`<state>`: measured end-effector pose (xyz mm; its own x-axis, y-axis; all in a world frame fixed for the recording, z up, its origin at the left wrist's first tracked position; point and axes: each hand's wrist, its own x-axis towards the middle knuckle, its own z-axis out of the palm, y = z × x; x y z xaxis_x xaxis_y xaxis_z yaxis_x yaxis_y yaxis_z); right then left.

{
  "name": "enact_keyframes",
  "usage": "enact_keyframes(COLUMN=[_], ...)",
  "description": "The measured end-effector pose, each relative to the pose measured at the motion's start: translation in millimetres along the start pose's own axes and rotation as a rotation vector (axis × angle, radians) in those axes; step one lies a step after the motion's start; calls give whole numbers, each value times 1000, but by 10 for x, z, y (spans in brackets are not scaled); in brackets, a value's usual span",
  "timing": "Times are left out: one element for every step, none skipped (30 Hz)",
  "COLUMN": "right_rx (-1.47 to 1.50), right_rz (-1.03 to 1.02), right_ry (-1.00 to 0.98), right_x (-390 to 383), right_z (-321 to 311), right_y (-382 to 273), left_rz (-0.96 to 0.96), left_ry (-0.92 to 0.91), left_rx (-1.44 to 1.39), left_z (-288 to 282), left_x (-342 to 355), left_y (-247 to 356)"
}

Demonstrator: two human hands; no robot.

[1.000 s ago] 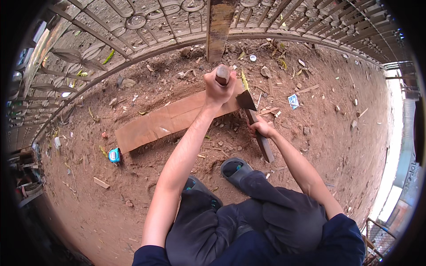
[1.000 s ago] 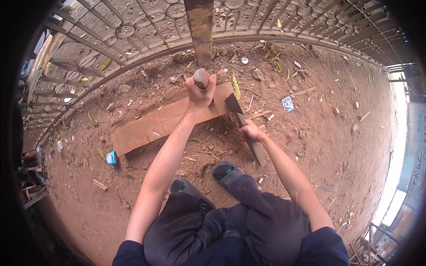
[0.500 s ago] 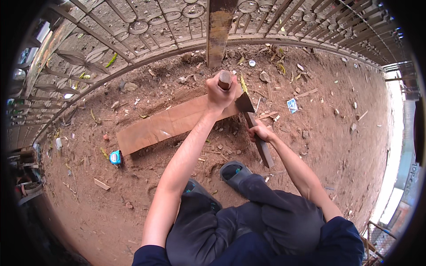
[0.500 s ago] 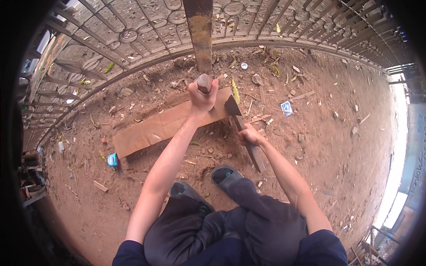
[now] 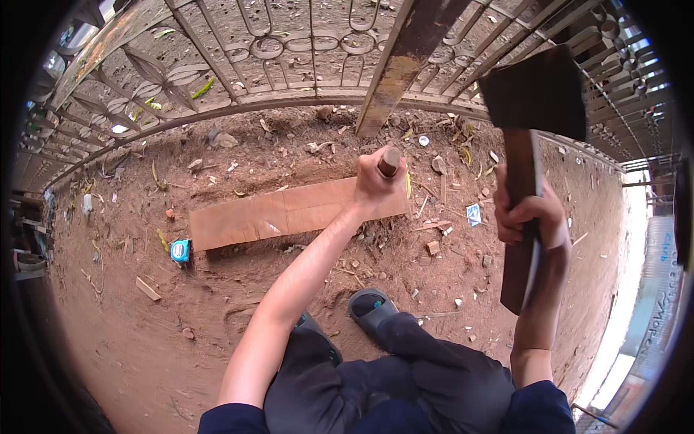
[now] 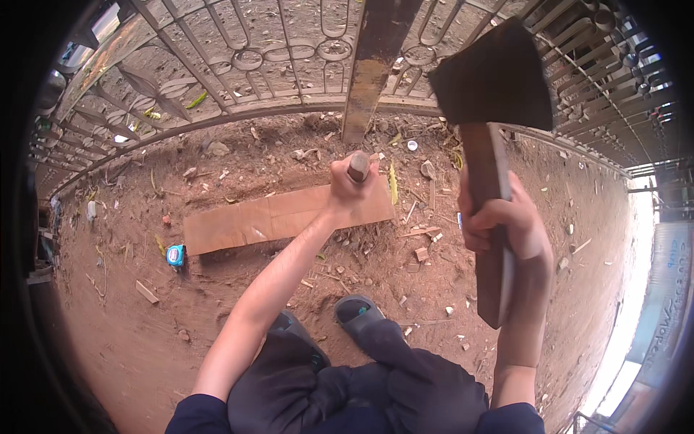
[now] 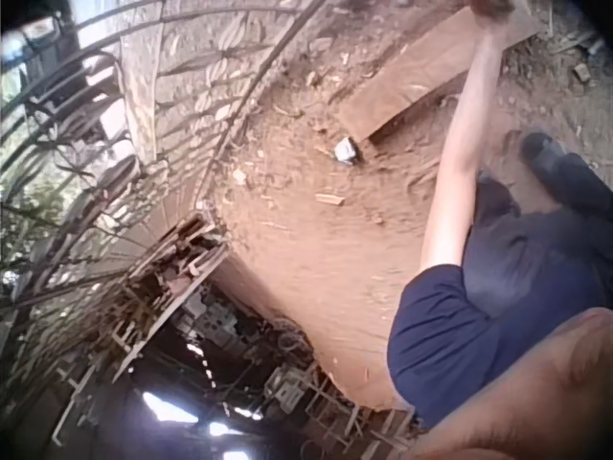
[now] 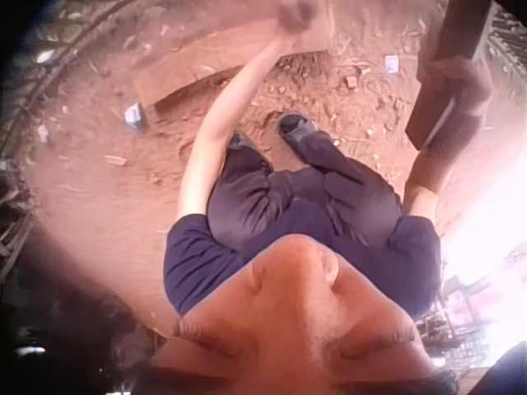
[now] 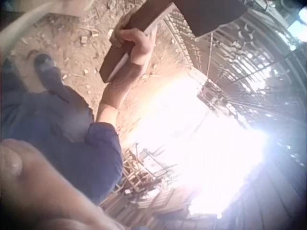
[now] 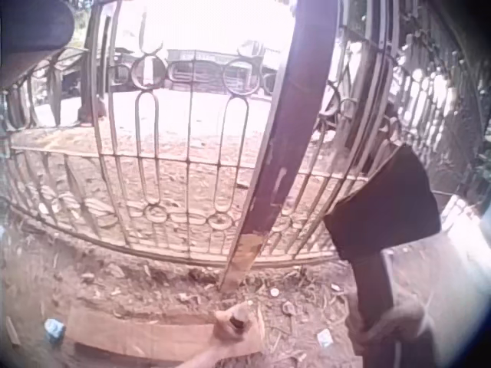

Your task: The person shapes a piece of wood by striking it with a hatchet while holding the wood upright on a support board.

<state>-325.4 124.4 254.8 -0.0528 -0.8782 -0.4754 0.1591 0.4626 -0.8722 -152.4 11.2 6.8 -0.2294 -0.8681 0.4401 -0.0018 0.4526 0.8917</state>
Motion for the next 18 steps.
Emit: enact_keyframes(right_rx=[51,136,87,30,-24,-64,-61,-57,-40,5,-38,-89,-167,-251,-336,-283,-231,-180], right_rz=[-193,-343,-418,-468,-517,-563,-548,-538,-448,-351,-221,-93,149,226,293,287,282,172], right_ry=[14,-105,-305,-356,-412,-484,-501,-514,-475,-459,-409,-337,-221,-145,-81,-114,-149,-124], right_x=[-74,-147,-185,-274,-353,-378,-377,-388,-366,-252,-123,-48,64,156,236,190,116,51], right_z=[95,38,-35,-27,-9,33,117,200,253,332,351,326,326,322,397,400,413,438], right_y=[-180,-348,-532,-657,-779,-867,-811,-745,-587,-359,-77,149,374,606,699,633,497,387], left_rz=[7,32,45,61,61,72,84,82,60,26,24,46,66,75,87,143,199,166], left_ry=[20,28,33,13,22,59,96,112,48,-10,12,-4,-25,-10,0,30,60,11], left_rx=[-2,-33,-50,-63,-85,-102,-119,-124,-142,-125,-117,-117,-106,-125,-117,-103,-89,-71], left_z=[6,70,73,154,222,214,201,168,194,100,53,124,153,165,169,182,169,128], left_x=[25,32,-2,14,21,8,-4,-21,-20,-78,-105,-74,-58,-34,-21,-29,-20,-52], left_y=[2,23,17,42,72,82,93,86,86,25,14,43,64,101,70,48,6,-16])
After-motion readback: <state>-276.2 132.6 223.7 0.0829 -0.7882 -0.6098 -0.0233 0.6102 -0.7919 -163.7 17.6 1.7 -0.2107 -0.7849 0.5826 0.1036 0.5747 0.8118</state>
